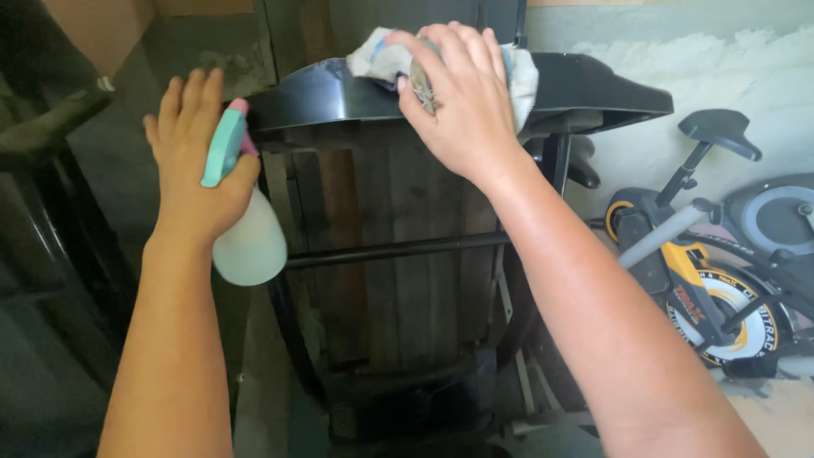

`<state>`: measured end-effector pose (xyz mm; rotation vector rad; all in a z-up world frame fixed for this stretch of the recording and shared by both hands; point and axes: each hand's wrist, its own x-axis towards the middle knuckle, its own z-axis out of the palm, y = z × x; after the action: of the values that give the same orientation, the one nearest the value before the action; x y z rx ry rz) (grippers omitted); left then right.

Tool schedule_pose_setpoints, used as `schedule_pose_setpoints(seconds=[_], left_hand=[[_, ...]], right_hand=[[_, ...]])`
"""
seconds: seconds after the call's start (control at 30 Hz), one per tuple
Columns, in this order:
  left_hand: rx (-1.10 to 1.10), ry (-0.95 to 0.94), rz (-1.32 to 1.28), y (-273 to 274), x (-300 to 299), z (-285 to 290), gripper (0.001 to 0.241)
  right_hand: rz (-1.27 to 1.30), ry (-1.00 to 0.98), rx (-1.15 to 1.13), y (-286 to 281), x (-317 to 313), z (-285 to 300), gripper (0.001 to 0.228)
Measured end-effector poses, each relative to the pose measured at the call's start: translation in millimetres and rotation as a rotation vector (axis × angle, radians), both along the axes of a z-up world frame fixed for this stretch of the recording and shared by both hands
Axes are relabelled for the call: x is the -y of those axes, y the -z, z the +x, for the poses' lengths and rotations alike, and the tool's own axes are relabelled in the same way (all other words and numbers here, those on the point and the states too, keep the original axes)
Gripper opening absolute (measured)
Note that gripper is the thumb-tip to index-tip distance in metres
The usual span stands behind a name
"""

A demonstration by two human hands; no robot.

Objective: Cleaning and sanitizing various gym machines, including a treadmill and elliptical, using a spray bottle and a cloth.

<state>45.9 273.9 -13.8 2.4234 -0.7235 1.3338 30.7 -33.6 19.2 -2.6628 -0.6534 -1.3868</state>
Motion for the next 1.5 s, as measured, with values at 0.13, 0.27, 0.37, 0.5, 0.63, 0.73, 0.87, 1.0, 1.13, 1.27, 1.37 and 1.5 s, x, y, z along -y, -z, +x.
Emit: schedule_pose_setpoints(seconds=[0.13,0.27,0.37,0.5,0.63,0.73,0.87,1.0,1.13,1.27,1.37,1.5], left_hand=[[-0.085,0.161,-0.115,28.2,-22.7,16.3,0.086],[-0.253,0.297,-0.314,32.0,-28.7,19.6,0.082],[-0.240,0.282,-0.341,26.2,-27.1,15.5,0.082],[-0.366,0.235,-0.424,22.5,-29.9,17.0,0.082],[-0.212,0.274,-0.354,33.0,-29.5,16.4,0.079],[-0.275,0.251,-0.395,27.9,-26.3,17.7,0.078],[-0.185,0.294,-0.342,36.8,-28.5,19.2,0.078],[-0.133,0.229,-0.293,47.7,-21.0,14.8,0.082],[-0.185,0.322,-0.371,54.0,-15.2,13.2,0.078],[-0.142,0.171,-0.322,68.2,17.7,-11.6,0.080],[-0.044,0.173,-0.365,93.4,56.3,-38.2,0.076],[-0.233,0.290,-0.640,125.4,121.0,-59.6,0.062]], right_hand=[[-0.016,0.148,0.117,-8.7,-42.8,-1.2,0.052],[-0.005,0.219,-0.024,-17.4,-119.7,19.9,0.047],[-0.068,0.145,-0.103,-5.6,-175.4,44.9,0.041],[-0.074,-0.031,-0.184,3.3,-195.8,63.3,0.035],[-0.072,-0.084,-0.156,16.7,-187.0,57.7,0.037],[-0.039,-0.141,0.014,17.8,-175.0,47.7,0.048],[0.007,-0.051,0.137,16.6,-126.8,22.3,0.058],[0.053,0.080,0.196,6.4,-30.6,-1.5,0.052],[0.114,0.129,0.209,8.3,43.0,-15.0,0.042],[0.288,0.159,0.171,13.2,87.6,-18.2,0.034],[0.417,0.169,0.177,31.1,125.1,-17.5,0.035],[0.510,0.115,0.267,69.1,165.2,-20.5,0.044]])
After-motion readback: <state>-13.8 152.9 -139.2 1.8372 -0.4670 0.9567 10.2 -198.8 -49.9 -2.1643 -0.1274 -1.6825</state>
